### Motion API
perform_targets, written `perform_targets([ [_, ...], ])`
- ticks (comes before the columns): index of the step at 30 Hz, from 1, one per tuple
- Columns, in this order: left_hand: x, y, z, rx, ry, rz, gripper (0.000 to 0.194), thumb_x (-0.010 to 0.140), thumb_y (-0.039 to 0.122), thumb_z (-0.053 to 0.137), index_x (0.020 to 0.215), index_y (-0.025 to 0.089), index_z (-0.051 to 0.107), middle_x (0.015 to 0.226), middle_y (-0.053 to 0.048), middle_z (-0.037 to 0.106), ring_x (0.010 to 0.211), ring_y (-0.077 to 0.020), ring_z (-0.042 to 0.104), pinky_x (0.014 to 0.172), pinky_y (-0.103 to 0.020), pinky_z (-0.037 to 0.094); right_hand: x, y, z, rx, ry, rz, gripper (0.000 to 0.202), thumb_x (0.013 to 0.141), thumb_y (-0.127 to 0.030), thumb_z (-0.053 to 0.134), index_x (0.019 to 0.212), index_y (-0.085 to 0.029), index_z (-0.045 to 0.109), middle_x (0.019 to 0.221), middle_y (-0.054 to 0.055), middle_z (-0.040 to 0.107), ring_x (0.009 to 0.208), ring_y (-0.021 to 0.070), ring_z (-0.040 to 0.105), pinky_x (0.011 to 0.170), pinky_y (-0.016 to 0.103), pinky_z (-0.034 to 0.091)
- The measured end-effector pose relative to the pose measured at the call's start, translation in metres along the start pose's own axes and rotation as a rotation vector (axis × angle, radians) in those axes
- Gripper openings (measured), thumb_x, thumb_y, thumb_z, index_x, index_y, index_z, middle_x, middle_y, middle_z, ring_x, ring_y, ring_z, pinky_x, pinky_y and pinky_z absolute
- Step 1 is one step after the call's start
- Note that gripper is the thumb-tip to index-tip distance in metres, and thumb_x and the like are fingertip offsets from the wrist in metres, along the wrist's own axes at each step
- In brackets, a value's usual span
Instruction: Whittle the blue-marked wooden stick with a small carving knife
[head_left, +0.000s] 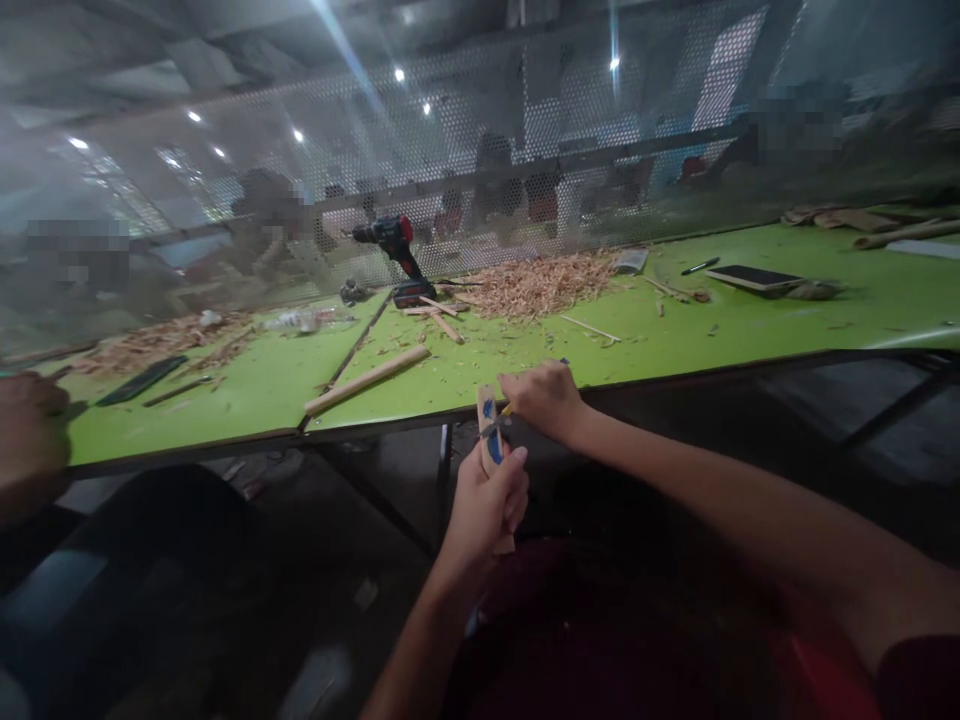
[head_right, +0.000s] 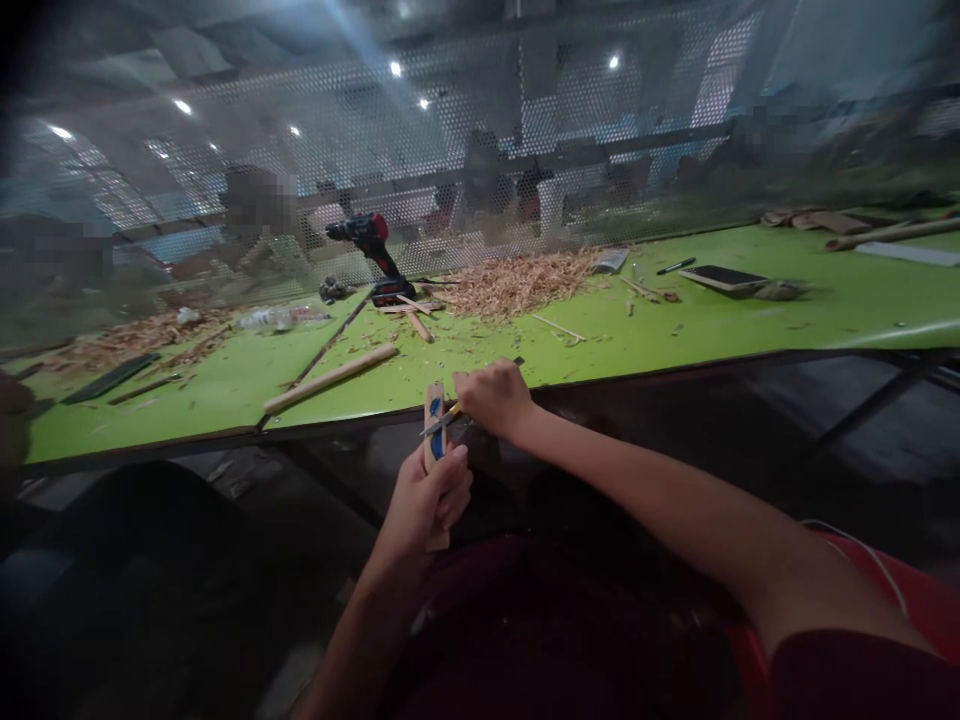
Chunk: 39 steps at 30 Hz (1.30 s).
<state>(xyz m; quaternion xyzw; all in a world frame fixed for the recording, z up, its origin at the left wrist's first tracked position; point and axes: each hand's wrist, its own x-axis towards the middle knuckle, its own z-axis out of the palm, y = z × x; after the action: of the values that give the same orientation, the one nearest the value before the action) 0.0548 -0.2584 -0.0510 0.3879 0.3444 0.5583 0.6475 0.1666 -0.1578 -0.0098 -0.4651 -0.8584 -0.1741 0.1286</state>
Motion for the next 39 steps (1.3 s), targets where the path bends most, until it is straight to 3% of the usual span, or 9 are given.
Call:
perform_targets([
  [4, -0.023, -0.007, 0.012, 0.034, -0.003, -0.094, 0.045, 0.071, 0.043, 0.077, 0.074, 0.021, 0.038, 0.047, 0.013, 0.032, 0.035, -0.0016, 0.023, 0.032, -0.014, 0.018, 0.017, 0.031, -0.013, -0.017, -0.045, 0.275, 0.033, 0.090, -0.017, 0.043, 0.091, -0.010, 0.076, 0.076, 0.012, 0.070, 0.070, 0.0165, 0.061, 0.064, 0.026, 0.037],
  [6, -0.032, -0.010, 0.020, 0.019, -0.093, -0.136, 0.048, 0.066, 0.044, 0.081, 0.073, 0.020, 0.040, 0.049, 0.012, 0.035, 0.037, -0.0009, 0.024, 0.033, -0.014, 0.018, 0.018, 0.054, -0.025, -0.048, -0.024, 0.387, 0.038, 0.091, -0.015, 0.038, 0.095, -0.003, 0.075, 0.079, 0.017, 0.069, 0.075, 0.0183, 0.063, 0.065, 0.028, 0.036],
  [9, -0.030, -0.009, 0.026, 0.005, -0.059, -0.140, 0.045, 0.072, 0.044, 0.077, 0.074, 0.021, 0.038, 0.045, 0.013, 0.033, 0.033, -0.0007, 0.022, 0.032, -0.014, 0.015, 0.005, 0.072, -0.043, -0.068, 0.035, 0.428, 0.039, 0.094, -0.020, 0.037, 0.102, -0.009, 0.074, 0.086, 0.018, 0.070, 0.079, 0.0204, 0.064, 0.064, 0.030, 0.034],
  [12, -0.020, -0.005, 0.026, -0.009, -0.095, -0.120, 0.043, 0.077, 0.042, 0.073, 0.075, 0.023, 0.035, 0.042, 0.014, 0.032, 0.030, -0.0014, 0.022, 0.030, -0.014, 0.016, -0.021, 0.059, -0.051, -0.058, 0.054, 0.408, 0.036, 0.095, -0.031, 0.041, 0.097, -0.020, 0.075, 0.082, 0.013, 0.072, 0.073, 0.0203, 0.063, 0.062, 0.029, 0.032],
  [15, -0.016, -0.006, 0.026, 0.011, -0.108, -0.116, 0.043, 0.078, 0.044, 0.072, 0.076, 0.023, 0.035, 0.040, 0.015, 0.033, 0.029, -0.0020, 0.024, 0.029, -0.013, 0.018, -0.045, 0.027, -0.050, 0.005, -0.033, 0.343, 0.036, 0.094, -0.036, 0.043, 0.086, -0.023, 0.075, 0.076, 0.009, 0.072, 0.066, 0.0187, 0.062, 0.059, 0.027, 0.032],
  [20, -0.017, -0.008, 0.025, 0.092, -0.058, -0.087, 0.042, 0.078, 0.047, 0.071, 0.079, 0.023, 0.037, 0.042, 0.015, 0.034, 0.029, -0.0021, 0.025, 0.029, -0.014, 0.022, -0.057, -0.009, -0.042, 0.054, -0.203, 0.230, 0.026, 0.091, -0.022, 0.046, 0.086, -0.017, 0.072, 0.078, 0.010, 0.073, 0.066, 0.0186, 0.064, 0.058, 0.027, 0.034],
  [28, -0.015, -0.015, 0.022, 0.116, -0.014, -0.066, 0.042, 0.079, 0.047, 0.070, 0.078, 0.024, 0.035, 0.040, 0.015, 0.033, 0.028, -0.0026, 0.024, 0.028, -0.014, 0.022, -0.044, -0.005, -0.027, 0.014, -0.137, 0.258, 0.031, 0.095, -0.019, 0.041, 0.094, -0.020, 0.072, 0.075, 0.007, 0.073, 0.065, 0.0201, 0.064, 0.054, 0.027, 0.030],
  [34, -0.018, -0.009, 0.025, 0.129, -0.014, -0.026, 0.042, 0.079, 0.047, 0.070, 0.077, 0.023, 0.035, 0.042, 0.015, 0.035, 0.030, -0.0019, 0.025, 0.029, -0.014, 0.023, -0.054, -0.011, -0.032, -0.018, -0.088, 0.274, 0.046, 0.101, -0.031, 0.032, 0.083, -0.015, 0.072, 0.066, 0.011, 0.070, 0.061, 0.0185, 0.063, 0.054, 0.027, 0.028],
  [39, -0.015, -0.010, 0.022, 0.125, -0.029, -0.031, 0.040, 0.081, 0.043, 0.068, 0.077, 0.023, 0.034, 0.043, 0.015, 0.033, 0.030, -0.0021, 0.024, 0.030, -0.014, 0.024, -0.052, -0.009, -0.021, -0.016, -0.075, 0.250, 0.040, 0.100, -0.026, 0.035, 0.086, -0.016, 0.072, 0.068, 0.010, 0.071, 0.062, 0.0187, 0.062, 0.056, 0.028, 0.030],
])
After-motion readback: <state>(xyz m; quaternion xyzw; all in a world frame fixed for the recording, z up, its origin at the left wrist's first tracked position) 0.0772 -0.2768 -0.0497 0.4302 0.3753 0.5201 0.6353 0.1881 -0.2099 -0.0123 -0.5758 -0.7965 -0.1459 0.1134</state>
